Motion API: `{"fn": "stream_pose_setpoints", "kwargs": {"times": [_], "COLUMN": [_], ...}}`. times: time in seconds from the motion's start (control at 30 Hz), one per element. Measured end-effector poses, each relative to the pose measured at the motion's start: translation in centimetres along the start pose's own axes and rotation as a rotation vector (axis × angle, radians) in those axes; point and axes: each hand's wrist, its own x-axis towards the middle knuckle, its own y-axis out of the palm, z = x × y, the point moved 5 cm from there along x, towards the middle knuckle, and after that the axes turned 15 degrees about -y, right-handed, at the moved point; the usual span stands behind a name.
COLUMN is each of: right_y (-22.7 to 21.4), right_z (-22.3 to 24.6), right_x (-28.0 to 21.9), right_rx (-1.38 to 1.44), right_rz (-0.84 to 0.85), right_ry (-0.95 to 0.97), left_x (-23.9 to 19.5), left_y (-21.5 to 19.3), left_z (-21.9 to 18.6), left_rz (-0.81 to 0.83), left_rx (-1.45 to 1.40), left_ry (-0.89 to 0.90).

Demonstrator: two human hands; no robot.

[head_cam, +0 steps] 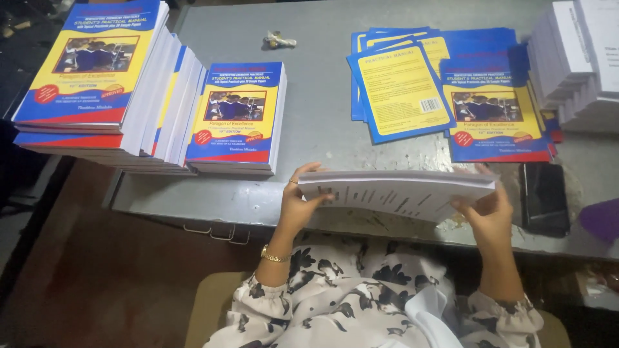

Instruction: The person is assembling printed books by inserting internal pages into covers and organizing them into stacks on a table.

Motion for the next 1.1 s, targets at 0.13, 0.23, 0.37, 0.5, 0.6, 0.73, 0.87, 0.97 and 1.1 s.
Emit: {"fn": "stream_pose_setpoints", "kwargs": {"times": [0.13,0.23,0.37,0.5,0.6,0.73,0.87,0.97,1.1], "right_y": [0.2,0.0,3.0,4.7,5.1,5.8,6.8,7.8,8.5], "right_z": [3.6,7.5,7.0,7.2,6.4,7.0,6.3,6.4,6.2], "right_x": [-0.5,-2.0,-2.5,-2.0,-2.1,-2.3,-2.5,-2.7,-2.7], "right_rx": [0.005,-0.679,-1.035,-1.214,-1.147,-1.232,-1.057,-1.020,-1.054], "right_rz": [-0.001,-0.120,0.169,0.299,0.335,0.318,0.303,0.292,0.342], "right_ry": [-0.347,-0.981,-0.936,-0.905,-0.875,-0.915,-0.858,-0.859,-0.895], "left_x": [-0.7,-0.6,-0.9,-1.0,-1.0,-0.8,-0.5,-0.7,-0.7], "left_y": [0.4,0.5,0.5,0.6,0.6,1.0,1.0,1.0,0.8], "left_z": [-0.8,-0.4,-0.3,-0.7,-0.6,-0.4,0.6,0.1,1.4], "left_rz": [-0.013,-0.044,-0.077,-0.069,-0.051,-0.038,-0.158,-0.158,-0.190], "left_rx": [0.033,-0.026,0.029,-0.012,-0.018,-0.010,0.103,0.094,0.096], "left_ry": [0.074,0.067,0.081,0.124,0.181,0.154,0.136,0.153,0.142]}}
